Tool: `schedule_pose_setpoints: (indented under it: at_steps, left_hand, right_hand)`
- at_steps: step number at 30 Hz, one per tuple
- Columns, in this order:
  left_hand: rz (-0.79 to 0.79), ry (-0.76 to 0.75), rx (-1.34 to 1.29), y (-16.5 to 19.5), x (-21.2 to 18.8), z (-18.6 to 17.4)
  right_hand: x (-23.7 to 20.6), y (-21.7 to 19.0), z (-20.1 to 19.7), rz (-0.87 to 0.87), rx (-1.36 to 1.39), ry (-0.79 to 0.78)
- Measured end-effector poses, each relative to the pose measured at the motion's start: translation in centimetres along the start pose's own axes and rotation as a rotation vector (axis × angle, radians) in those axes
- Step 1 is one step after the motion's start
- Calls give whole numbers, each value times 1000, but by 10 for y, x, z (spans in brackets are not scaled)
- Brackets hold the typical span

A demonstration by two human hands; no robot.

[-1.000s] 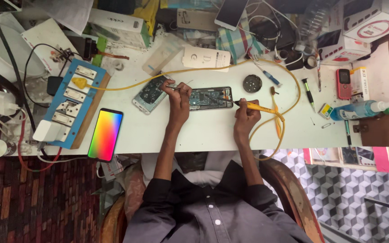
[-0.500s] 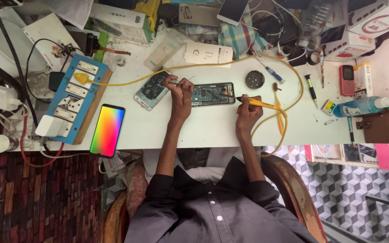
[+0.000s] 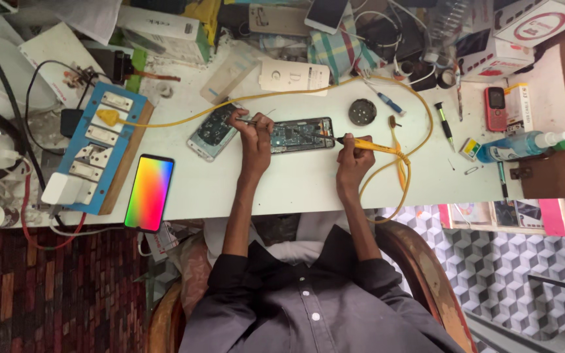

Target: The person uses a hot air gun and tweezers to work on a disassembled mobile phone motherboard. They repeatedly apply heat to specific areas while holding the board steady with the other hand.

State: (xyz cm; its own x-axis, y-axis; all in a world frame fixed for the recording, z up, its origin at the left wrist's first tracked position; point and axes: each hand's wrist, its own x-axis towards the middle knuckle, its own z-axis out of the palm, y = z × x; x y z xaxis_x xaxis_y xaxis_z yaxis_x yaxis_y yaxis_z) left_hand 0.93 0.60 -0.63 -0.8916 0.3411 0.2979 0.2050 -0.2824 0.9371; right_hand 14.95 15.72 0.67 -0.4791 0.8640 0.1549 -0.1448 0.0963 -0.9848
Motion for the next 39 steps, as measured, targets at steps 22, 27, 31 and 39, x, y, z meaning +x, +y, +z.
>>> schedule_pose_setpoints:
  at_steps: [22, 27, 31, 39]
  left_hand:
    - [-27, -22, -97, -2, 0, -5]
    - [-21, -30, -72, 0, -1, -4]
    - [-30, -19, -63, -1, -2, -4]
    - [-21, -13, -93, -4, -2, -4]
  right_hand:
    - [-3, -4, 2, 14, -26, -14]
    - [-3, -2, 2, 29, -9, -5]
    - [-2, 3, 0, 39, 67, -17]
    - [-2, 7, -2, 19, 24, -48]
